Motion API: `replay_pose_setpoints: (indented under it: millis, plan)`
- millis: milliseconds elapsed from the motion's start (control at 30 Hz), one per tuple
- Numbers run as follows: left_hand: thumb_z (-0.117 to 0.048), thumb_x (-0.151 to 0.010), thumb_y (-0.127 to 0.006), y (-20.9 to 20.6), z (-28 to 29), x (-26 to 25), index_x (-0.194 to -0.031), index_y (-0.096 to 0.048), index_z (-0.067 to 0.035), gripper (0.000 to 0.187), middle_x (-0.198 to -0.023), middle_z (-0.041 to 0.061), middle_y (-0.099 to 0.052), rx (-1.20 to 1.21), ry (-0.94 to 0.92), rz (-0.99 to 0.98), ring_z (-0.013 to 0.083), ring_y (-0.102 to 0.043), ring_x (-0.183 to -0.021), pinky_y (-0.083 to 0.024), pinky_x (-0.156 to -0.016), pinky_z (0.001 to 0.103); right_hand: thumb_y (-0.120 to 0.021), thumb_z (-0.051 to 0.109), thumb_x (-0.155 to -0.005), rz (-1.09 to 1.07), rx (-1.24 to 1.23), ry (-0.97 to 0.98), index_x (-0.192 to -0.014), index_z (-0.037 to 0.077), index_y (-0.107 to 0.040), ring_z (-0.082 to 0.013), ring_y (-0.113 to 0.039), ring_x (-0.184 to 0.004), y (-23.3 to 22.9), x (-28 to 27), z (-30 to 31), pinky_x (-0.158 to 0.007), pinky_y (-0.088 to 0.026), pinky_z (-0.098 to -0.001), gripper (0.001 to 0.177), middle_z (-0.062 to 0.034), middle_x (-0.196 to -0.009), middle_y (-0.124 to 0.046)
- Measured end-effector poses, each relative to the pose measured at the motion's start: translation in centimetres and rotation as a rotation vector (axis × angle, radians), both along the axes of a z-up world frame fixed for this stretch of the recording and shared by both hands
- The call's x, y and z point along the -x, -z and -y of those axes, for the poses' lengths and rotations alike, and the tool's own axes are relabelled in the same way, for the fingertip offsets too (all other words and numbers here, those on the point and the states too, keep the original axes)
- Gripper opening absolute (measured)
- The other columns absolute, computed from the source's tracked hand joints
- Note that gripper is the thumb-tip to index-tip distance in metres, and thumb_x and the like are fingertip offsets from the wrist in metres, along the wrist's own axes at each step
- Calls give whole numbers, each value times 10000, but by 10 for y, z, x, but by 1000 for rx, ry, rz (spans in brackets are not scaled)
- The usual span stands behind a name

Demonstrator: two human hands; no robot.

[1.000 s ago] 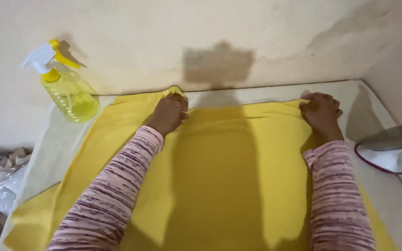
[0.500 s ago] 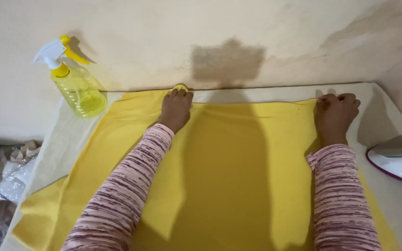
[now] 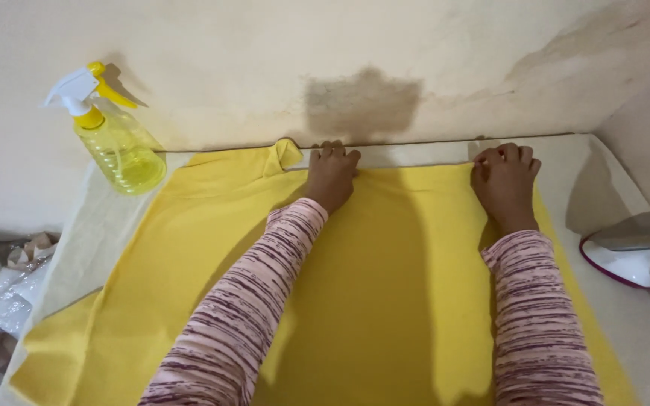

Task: Ironing and folding a yellow t-shirt on an ironing board.

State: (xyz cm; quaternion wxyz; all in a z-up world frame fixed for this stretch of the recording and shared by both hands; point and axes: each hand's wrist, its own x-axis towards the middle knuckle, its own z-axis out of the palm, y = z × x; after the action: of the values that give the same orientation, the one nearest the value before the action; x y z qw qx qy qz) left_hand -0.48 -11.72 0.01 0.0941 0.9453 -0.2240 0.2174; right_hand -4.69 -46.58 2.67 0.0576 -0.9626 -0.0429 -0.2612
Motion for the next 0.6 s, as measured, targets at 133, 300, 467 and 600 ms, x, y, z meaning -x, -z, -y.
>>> replay_pose_setpoints:
  millis: [133,300,467,600]
  plan:
    - [-269,-890,-763,-9,4,19,-1062,-720,-173,201,-1143,174,-674,-16,-113,49,389,-638,-1117,-473,-918,498,-669,268,-989,29,102,64,-1065,222,-723,-317,-509,-1165,30,-19,22,-981,-388,-486,105,-72,-1128,-606]
    - [-342,-952,-715,-25,-8,45,-1383,-542,-47,551,-1243,210,-645,5,-192,80,377,-675,-1116,-496,-994,514,-694,231,-925,138,56,67,-1073,187,-707,-344,-581,-1098,12,-1,18,-897,-455,-498,155,-95,-1085,-621]
    - [-364,-956,-685,-22,-62,78,-1392,-573,-90,527,-1220,164,-683,-89,-350,-155,365,-675,-1136,-546,-916,504,-719,100,-1014,401,-8,86,-1102,150,-719,-300,-589,-994,-28,2,25,-927,-393,-443,101,-82,-993,-645]
    - [-501,-944,-652,-6,-124,100,-1351,-566,-132,556,-1215,150,-635,-155,-450,-179,380,-637,-1131,-523,-896,517,-642,-94,-1138,653,-227,-205,-1278,19,-713,-303,-541,-936,-114,40,10,-929,-403,-402,194,-148,-1086,-637]
